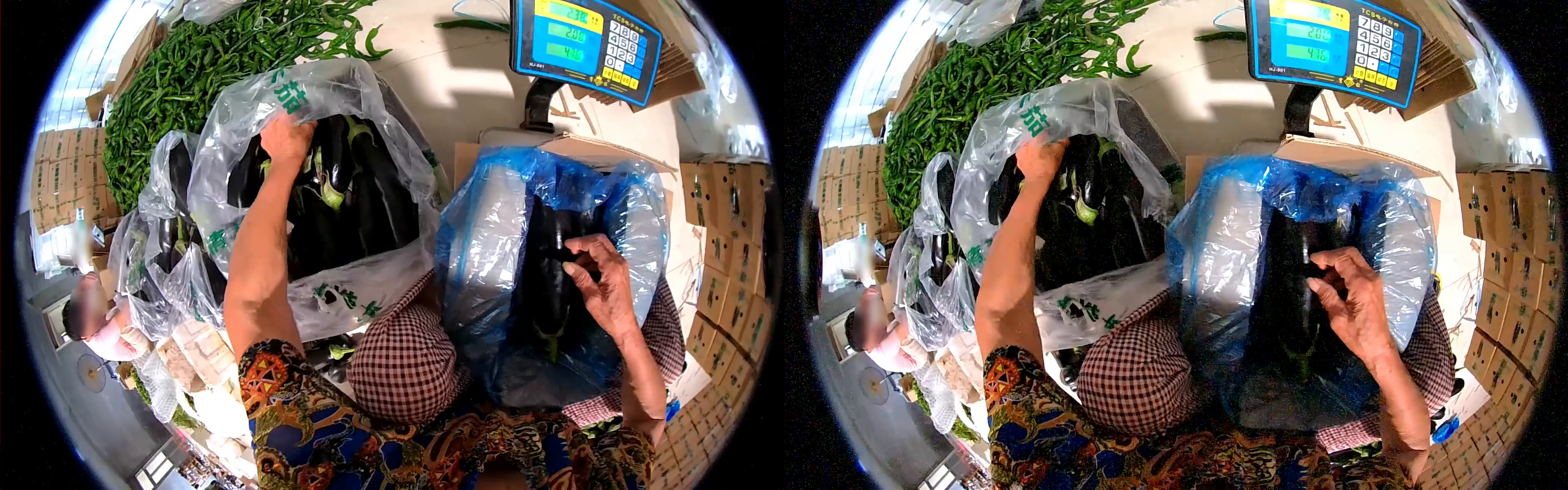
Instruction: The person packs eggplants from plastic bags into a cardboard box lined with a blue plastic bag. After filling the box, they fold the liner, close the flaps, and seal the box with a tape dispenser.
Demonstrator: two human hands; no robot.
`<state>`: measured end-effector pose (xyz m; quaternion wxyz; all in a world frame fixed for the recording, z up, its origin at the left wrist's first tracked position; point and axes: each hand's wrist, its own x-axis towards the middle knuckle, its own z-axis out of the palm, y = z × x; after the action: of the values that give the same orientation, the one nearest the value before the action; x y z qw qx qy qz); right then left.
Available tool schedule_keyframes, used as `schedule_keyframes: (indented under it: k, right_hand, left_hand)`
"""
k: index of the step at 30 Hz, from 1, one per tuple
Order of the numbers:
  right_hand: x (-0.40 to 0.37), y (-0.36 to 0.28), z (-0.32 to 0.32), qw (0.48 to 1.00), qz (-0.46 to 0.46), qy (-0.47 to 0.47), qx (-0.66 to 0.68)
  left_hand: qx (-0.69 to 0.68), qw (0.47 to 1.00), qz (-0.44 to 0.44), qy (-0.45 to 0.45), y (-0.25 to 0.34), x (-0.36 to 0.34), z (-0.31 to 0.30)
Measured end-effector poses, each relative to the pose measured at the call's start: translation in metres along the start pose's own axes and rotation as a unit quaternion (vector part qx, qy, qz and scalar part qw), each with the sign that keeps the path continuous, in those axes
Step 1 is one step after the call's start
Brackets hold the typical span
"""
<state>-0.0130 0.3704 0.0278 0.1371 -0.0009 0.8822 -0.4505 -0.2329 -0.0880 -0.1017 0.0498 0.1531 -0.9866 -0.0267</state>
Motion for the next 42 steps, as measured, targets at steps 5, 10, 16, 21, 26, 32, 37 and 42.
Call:
schedule_keyframes:
  k: [5,10,16,21,26,32,37,42]
  right_hand:
    - [0.005,0.005,0.008,0.999,0.035,0.014,0.001]
    - [0.008,0.004,0.014,0.999,0.039,0.020,-0.010]
    - [0.001,0.002,0.012,0.999,0.032,0.023,-0.007]
    - [0.002,-0.001,0.011,0.999,0.033,0.012,0.000]
    - [-0.001,-0.011,0.005,0.999,0.030,-0.021,-0.007]
    - [-0.010,0.001,-0.004,0.999,-0.020,-0.039,-0.016]
    - [-0.017,-0.006,-0.013,0.998,-0.014,-0.069,0.000]
    - [-0.029,0.003,-0.020,0.995,-0.024,-0.092,0.019]
  left_hand:
    - [-0.015,0.993,0.116,0.016,-0.010,-0.003,0.005]
    - [0.140,0.976,-0.021,-0.164,0.018,0.024,-0.002]
    - [0.117,0.971,0.014,-0.207,0.000,0.031,-0.012]
    - [-0.219,0.966,0.119,-0.063,-0.031,0.024,-0.062]
    - [-0.274,0.936,-0.006,-0.220,0.022,0.002,-0.191]
    - [-0.630,0.683,-0.059,-0.364,0.017,-0.077,-0.180]
    - [-0.709,0.493,0.011,-0.504,0.058,-0.115,-0.215]
    - [-0.721,0.464,-0.013,-0.515,0.091,-0.136,-0.230]
